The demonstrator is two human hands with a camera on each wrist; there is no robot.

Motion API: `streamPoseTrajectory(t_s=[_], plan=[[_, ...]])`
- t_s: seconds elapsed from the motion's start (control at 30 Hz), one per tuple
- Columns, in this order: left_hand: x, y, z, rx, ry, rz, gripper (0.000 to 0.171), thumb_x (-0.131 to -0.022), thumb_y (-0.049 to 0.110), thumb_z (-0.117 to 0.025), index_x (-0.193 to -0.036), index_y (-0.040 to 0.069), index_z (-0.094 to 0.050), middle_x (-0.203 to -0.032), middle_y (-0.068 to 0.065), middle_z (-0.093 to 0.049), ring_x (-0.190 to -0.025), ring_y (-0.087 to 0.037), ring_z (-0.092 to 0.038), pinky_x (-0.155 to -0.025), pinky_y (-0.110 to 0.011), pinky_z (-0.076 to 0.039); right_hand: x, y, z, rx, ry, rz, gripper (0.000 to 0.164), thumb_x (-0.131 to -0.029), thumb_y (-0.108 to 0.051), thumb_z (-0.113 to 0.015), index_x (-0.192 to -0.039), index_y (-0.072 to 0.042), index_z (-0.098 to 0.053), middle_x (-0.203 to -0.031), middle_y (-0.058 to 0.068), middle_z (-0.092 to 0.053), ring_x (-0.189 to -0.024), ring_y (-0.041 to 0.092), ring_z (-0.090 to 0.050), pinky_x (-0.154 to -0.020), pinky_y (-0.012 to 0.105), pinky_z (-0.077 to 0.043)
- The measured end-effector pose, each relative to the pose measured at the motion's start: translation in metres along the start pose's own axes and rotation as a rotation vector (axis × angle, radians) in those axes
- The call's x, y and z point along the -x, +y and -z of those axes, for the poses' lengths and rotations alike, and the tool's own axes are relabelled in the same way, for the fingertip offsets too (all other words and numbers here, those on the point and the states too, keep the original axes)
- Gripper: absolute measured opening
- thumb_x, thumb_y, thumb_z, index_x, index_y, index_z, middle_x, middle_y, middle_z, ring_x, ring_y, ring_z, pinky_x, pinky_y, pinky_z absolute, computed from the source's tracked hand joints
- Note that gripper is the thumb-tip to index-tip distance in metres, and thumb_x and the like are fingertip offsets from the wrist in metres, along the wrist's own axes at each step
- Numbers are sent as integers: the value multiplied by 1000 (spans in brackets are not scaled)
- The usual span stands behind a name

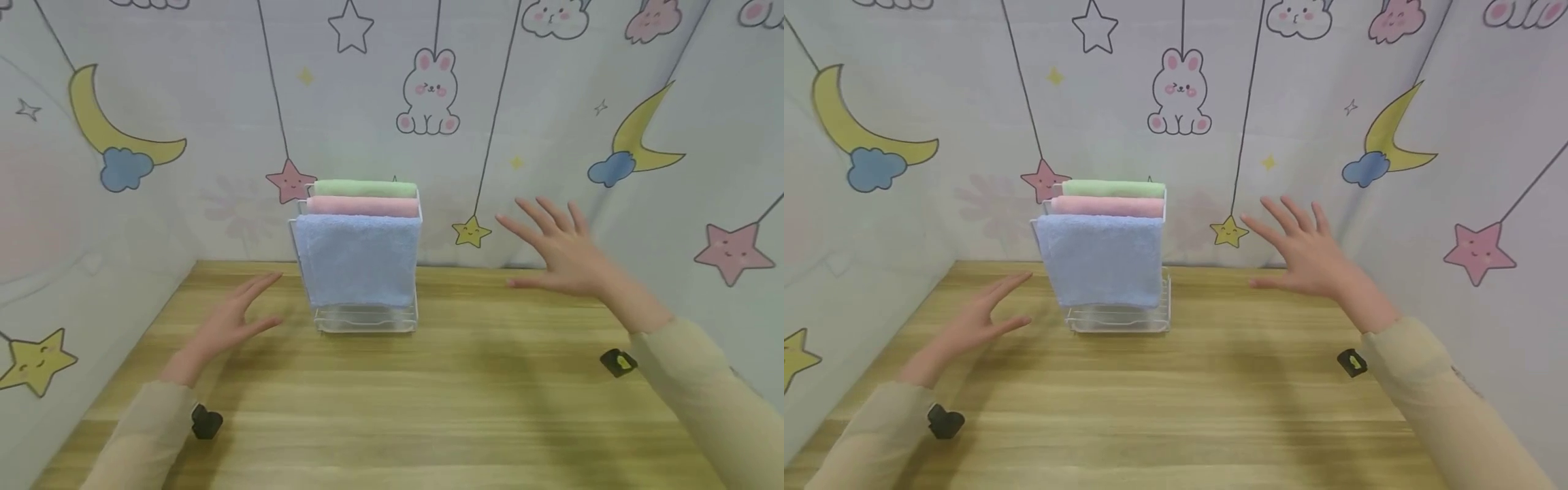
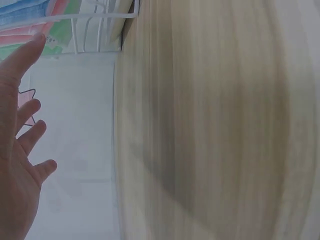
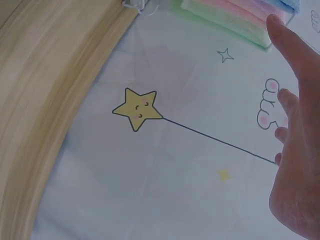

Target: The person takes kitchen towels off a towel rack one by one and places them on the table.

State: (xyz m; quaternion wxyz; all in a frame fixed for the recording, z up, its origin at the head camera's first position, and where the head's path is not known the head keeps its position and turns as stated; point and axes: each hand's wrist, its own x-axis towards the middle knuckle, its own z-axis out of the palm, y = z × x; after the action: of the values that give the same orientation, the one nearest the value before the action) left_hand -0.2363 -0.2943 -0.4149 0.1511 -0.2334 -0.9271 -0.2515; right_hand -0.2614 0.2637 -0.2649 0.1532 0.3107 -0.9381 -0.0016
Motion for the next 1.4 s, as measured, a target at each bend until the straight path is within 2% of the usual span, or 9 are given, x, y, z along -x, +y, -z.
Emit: streamPoseTrajectory(t_s=[0.3,0.4,0.6,0.67,0.8,0.93,1.07,1.23,1.4], plan=[[-11,5,-32,192,81,26,65,-86,11,-76,-144,5,-48,-144,-22,-53,-129,-43,-51,-105,-62,-41,-31,-13,21,24,32,53,98,-79,-65,-70,-157,-36,-19,-168,6,-7,-154,38,-5,-117,71,1],[-13,11,-41,283,106,69,57,-88,13,-74,-140,4,-53,-140,-19,-58,-124,-37,-57,-105,-48,-47,-42,-20,27,23,51,79,97,-79,-65,-69,-157,-36,-20,-168,5,-6,-154,37,-5,-118,70,1],[-18,18,-58,425,134,162,40,-91,14,-71,-129,2,-61,-121,-19,-70,-110,-32,-66,-96,-42,-54,-60,-37,37,7,65,124,96,-81,-65,-68,-157,-35,-19,-168,5,-6,-154,36,-5,-120,66,3],[-19,19,-62,459,136,185,35,-91,13,-71,-124,2,-64,-114,-19,-72,-105,-23,-69,-92,-33,-56,-65,-43,39,-1,70,138,96,-80,-65,-68,-157,-36,-19,-168,5,-7,-153,36,-5,-120,66,2],[-20,24,-66,479,169,213,24,-89,6,-72,-112,-1,-68,-106,-21,-74,-91,-1,-68,-81,-11,-52,-76,-53,42,-19,67,158,95,-81,-67,-67,-157,-38,-18,-168,3,-5,-154,34,-4,-119,67,2],[-20,38,-59,507,183,231,19,-88,-1,-71,-106,-7,-69,-103,-27,-72,-85,10,-63,-77,-7,-51,-88,-63,43,-41,56,180,95,-81,-69,-66,-157,-39,-17,-168,1,-4,-154,33,-3,-120,66,2],[-20,42,-57,546,178,238,18,-88,-1,-71,-105,-8,-69,-103,-29,-71,-84,11,-63,-77,-9,-52,-103,-74,43,-59,37,210,96,-79,-73,-64,-156,-41,-18,-168,0,-4,-154,31,-4,-121,64,2],[-22,27,-69,521,168,253,18,-88,7,-73,-103,-3,-70,-101,-24,-73,-83,12,-62,-77,-8,-52,-119,-88,39,-91,17,273,96,-78,-73,-65,-156,-39,-21,-167,1,-11,-153,30,-9,-121,62,-6],[-25,22,-72,486,163,251,17,-88,11,-75,-101,0,-70,-99,-20,-74,-81,11,-63,-75,-10,-52,-133,-100,36,-118,-22,345,95,-78,-67,-71,-155,-34,-27,-165,2,-20,-150,29,-17,-119,56,-15]])
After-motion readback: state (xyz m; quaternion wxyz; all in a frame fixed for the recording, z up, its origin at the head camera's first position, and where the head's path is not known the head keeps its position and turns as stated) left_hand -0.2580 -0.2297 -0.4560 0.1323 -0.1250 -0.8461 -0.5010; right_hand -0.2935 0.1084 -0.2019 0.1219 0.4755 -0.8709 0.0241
